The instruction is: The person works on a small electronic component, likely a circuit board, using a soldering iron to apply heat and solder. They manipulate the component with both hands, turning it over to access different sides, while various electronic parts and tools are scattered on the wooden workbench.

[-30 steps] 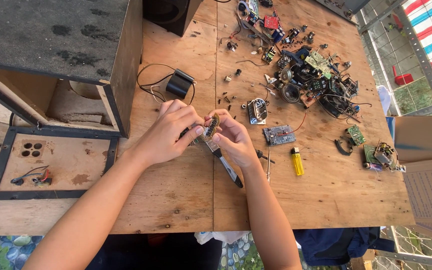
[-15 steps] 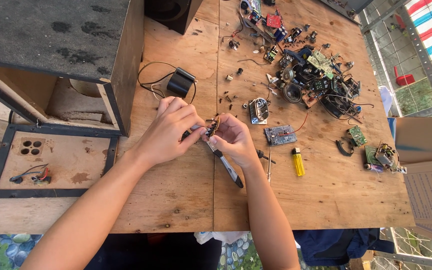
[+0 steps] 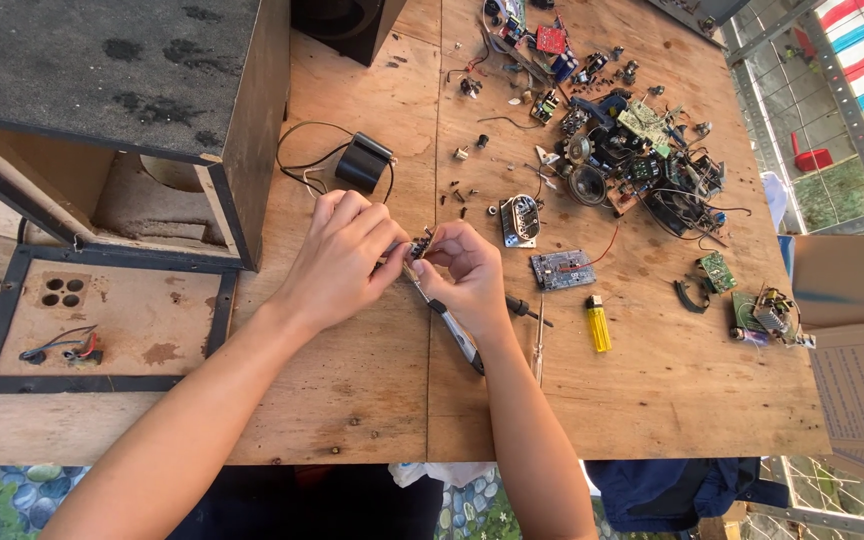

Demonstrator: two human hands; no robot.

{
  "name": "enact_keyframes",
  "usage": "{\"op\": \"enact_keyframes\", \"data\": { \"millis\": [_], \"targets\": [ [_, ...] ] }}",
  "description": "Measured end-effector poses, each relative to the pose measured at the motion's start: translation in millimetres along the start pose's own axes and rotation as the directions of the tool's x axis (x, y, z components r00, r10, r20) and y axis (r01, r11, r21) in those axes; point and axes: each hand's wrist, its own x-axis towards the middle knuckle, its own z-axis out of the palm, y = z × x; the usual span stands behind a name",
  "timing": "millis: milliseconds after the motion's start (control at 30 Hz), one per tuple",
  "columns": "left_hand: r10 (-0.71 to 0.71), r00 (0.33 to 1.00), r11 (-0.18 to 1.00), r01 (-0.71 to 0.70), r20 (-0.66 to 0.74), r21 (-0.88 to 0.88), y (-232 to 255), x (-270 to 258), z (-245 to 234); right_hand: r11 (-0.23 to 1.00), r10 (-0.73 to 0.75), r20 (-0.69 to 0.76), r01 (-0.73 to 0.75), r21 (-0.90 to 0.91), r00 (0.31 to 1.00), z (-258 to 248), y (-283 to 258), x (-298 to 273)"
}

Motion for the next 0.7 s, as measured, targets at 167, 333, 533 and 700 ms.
{"op": "enact_keyframes", "data": {
  "millis": [167, 333, 533, 700],
  "targets": [
    [-0.026, 1.000, 0.999, 0.026, -0.003, 0.036, 2, -2, 3, 0.996, -0.046, -0.023, 0.044, -0.071, 0.999, 5, -9, 3],
    [-0.040, 0.999, 0.998, 0.039, 0.000, -0.042, 1, -2, 1, 1.000, -0.026, 0.001, 0.026, -0.001, 1.000, -10, 13, 1],
    [0.070, 0.993, 0.993, -0.079, -0.094, -0.093, 3, 4, -10, 0.988, 0.006, -0.040, 0.000, 0.152, 0.999, -2, 0, 0],
    [0.099, 0.983, 0.990, -0.114, -0.157, -0.088, 3, 3, -7, 0.972, 0.030, -0.026, -0.023, 0.234, 0.999, 1, 2, -1]
  ]
}}
